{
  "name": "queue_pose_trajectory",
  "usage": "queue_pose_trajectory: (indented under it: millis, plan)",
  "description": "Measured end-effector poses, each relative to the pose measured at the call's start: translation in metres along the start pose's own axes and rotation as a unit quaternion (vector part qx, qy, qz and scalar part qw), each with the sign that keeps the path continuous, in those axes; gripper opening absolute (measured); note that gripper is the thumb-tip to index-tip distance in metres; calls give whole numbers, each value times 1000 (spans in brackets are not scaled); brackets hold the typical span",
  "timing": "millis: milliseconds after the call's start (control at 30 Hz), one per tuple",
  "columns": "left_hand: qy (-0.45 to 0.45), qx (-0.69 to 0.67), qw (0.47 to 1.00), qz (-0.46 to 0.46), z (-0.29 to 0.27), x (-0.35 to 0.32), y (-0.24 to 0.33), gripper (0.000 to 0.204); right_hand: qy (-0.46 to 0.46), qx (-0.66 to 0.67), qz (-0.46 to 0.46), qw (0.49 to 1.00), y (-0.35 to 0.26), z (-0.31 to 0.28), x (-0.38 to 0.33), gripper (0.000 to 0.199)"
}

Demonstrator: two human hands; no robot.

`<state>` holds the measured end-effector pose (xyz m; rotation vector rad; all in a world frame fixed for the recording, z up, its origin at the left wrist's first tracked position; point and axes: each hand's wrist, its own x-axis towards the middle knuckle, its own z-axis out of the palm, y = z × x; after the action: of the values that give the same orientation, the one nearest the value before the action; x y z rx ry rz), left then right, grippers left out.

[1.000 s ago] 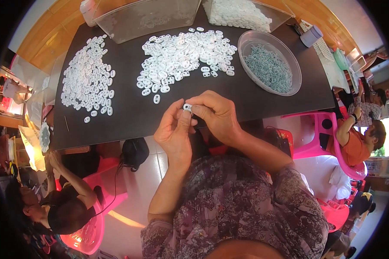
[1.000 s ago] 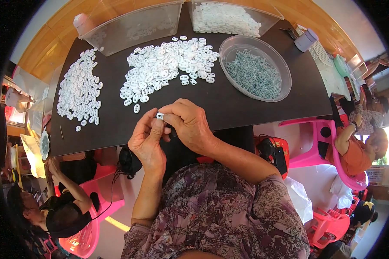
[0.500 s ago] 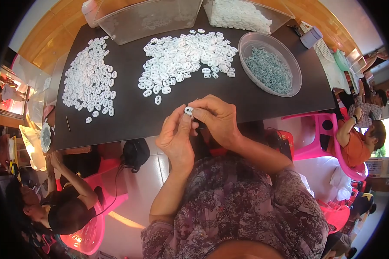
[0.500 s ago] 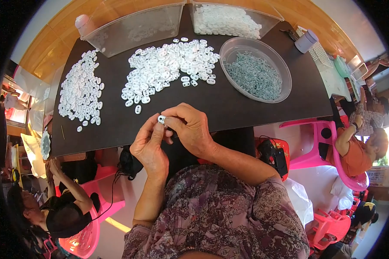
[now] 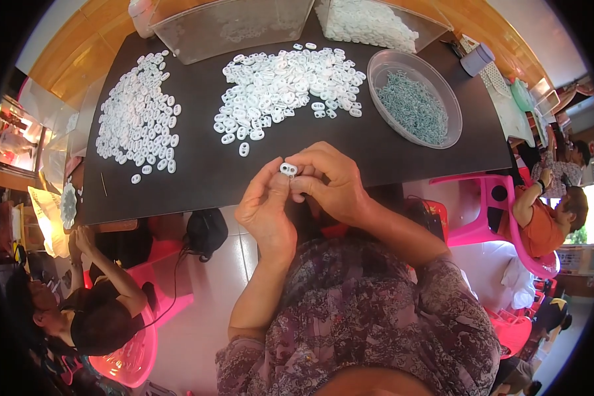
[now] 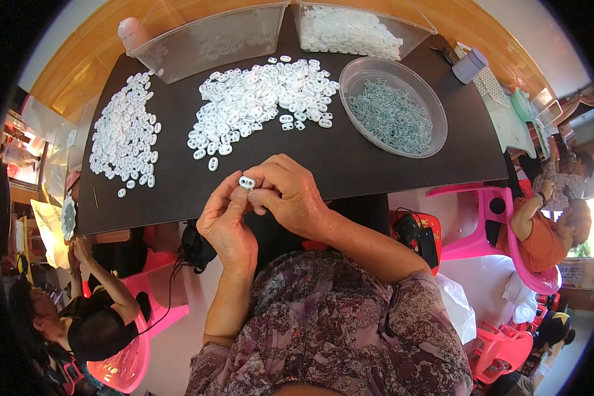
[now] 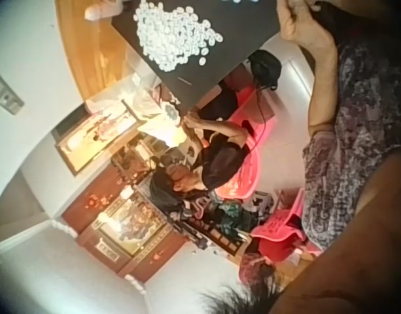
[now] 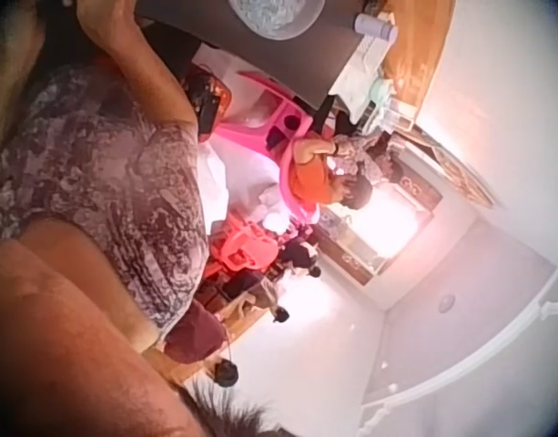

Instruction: Inserting small blue pins into white plastic connector components.

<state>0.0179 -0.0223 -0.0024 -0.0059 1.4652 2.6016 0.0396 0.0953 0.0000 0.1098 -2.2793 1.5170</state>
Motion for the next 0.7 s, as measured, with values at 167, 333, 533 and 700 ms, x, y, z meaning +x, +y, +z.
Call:
queue_pose_trajectory:
  millis: [167, 333, 533, 700]
  plan:
    - [13, -12, 1000, -16, 0, 1, 2, 20, 9, -90, -110, 990, -1, -2, 6, 29]
    - [1, -9, 1000, -16, -1, 1, 0, 19, 48, -111, -152, 981, 5, 0, 4, 22]
    - [-12, 12, 1000, -2, -5, 2, -1, 17, 59, -116, -172, 976, 7, 1, 2, 22]
    - [-45, -5, 999, -15, -9, 2, 3, 19, 49, -132, -179, 974, 5, 1, 1, 24]
